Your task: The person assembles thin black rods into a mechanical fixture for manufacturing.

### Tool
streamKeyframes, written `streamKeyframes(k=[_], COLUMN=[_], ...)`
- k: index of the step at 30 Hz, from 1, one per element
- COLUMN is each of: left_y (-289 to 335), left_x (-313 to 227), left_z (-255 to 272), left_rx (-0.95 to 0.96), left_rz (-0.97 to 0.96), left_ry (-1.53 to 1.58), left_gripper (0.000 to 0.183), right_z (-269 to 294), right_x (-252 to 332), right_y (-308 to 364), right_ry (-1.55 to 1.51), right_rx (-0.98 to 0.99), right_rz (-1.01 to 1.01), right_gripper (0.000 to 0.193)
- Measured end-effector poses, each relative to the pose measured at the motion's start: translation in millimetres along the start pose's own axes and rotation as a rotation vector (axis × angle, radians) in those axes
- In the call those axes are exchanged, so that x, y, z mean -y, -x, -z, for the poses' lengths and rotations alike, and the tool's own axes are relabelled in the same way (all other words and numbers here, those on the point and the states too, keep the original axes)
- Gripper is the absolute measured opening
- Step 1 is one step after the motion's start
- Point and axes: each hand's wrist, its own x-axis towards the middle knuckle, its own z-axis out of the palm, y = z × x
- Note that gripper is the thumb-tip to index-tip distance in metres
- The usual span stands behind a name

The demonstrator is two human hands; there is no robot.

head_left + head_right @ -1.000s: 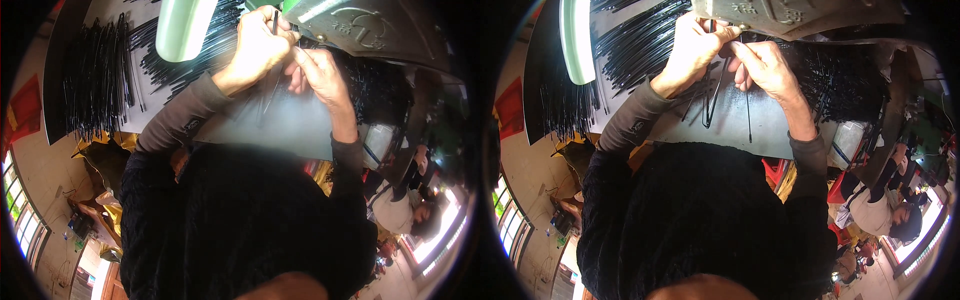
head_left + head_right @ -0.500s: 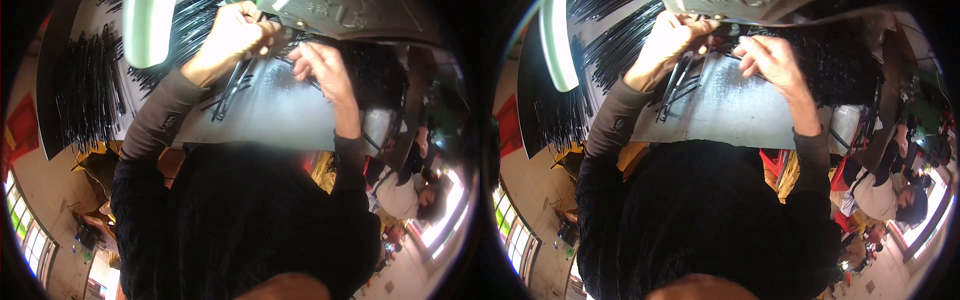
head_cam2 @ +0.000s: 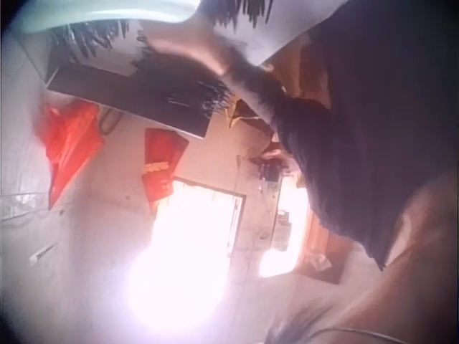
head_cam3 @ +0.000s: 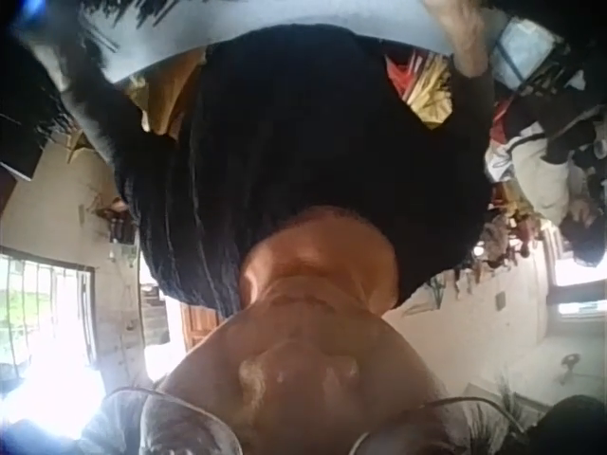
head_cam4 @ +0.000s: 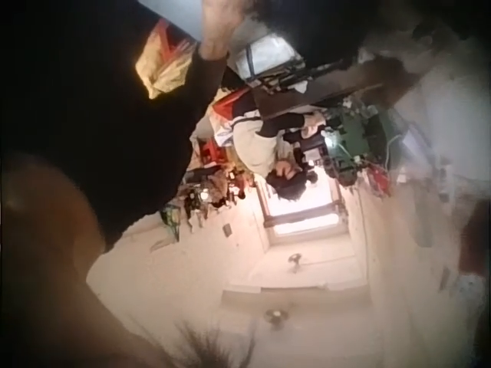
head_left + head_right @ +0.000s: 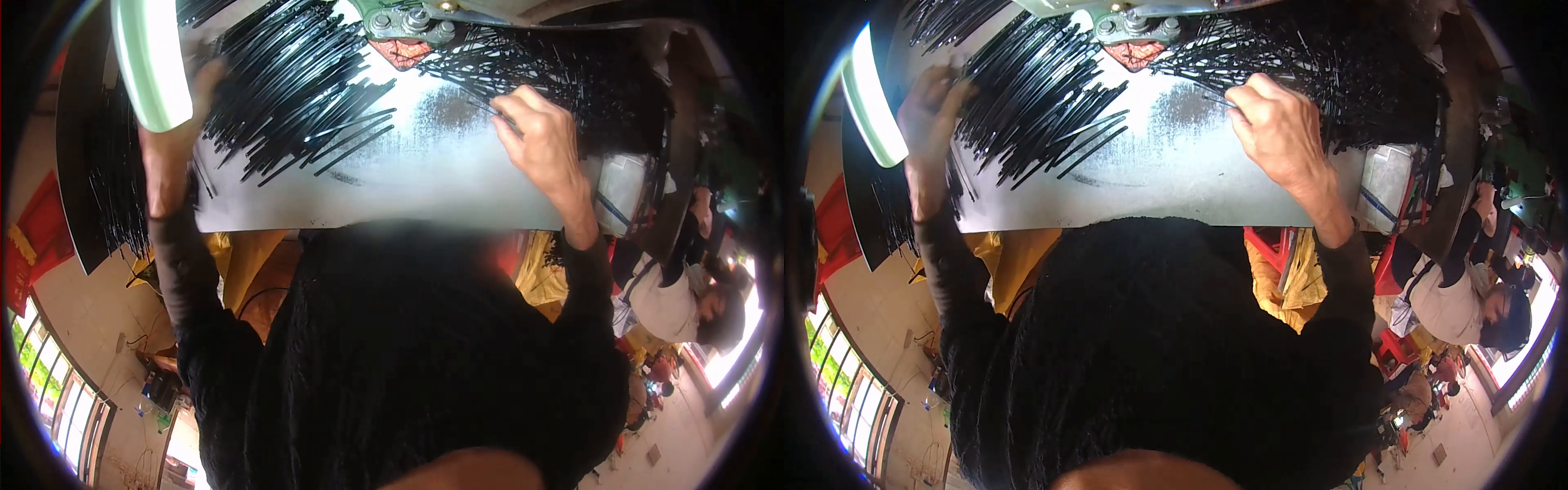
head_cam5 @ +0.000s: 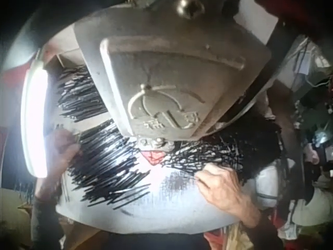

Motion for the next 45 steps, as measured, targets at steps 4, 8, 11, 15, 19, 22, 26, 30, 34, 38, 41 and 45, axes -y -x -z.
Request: streamKeyframes(k=[4,8,11,15,19,22,26,30,34,38,41,45], left_y=[29,90,112,117,114,88,42,25,26,27,26,24], left_x=[18,-45,-46,-39,-50,-55,-64,-66,-64,-63,-62,-61], left_z=[17,-57,-98,-111,-105,-103,-112,-117,-116,-120,-122,-123], left_rx=[-0.151,0.201,0.133,0.046,0.093,0.165,0.120,0.088,0.092,0.120,0.105,0.063], left_rz=[-0.363,-0.429,-0.452,-0.486,-0.481,-0.360,-0.276,-0.356,-0.318,-0.277,-0.299,-0.330], left_ry=[-0.986,-0.195,-0.350,-0.415,-0.364,0.062,0.148,0.121,0.116,0.170,0.174,0.154], left_gripper=[0.034,0.013,0.014,0.017,0.018,0.012,0.003,0.011,0.014,0.014,0.013,0.012], right_z=[-13,-22,-21,-21,-30,-40,-53,-45,-33,-59,-68,-66], right_x=[8,3,0,9,15,23,35,55,49,39,39,51], right_y=[-4,-18,-15,-17,-20,-26,-44,-46,-34,-29,-40,-52], right_ry=[0.315,0.173,0.058,-0.086,-0.250,-0.365,-0.751,-0.904,-0.330,-0.362,-0.330,-0.398], right_rx=[0.082,0.031,-0.025,-0.119,-0.182,-0.277,-0.175,-0.263,-0.557,-0.377,-0.380,-0.455], right_rz=[0.199,0.145,0.083,-0.011,-0.096,-0.186,-0.318,-0.309,0.321,0.266,0.234,0.070], right_gripper=[0.009,0.012,0.010,0.012,0.012,0.007,0.012,0.003,0.018,0.019,0.016,0.014])
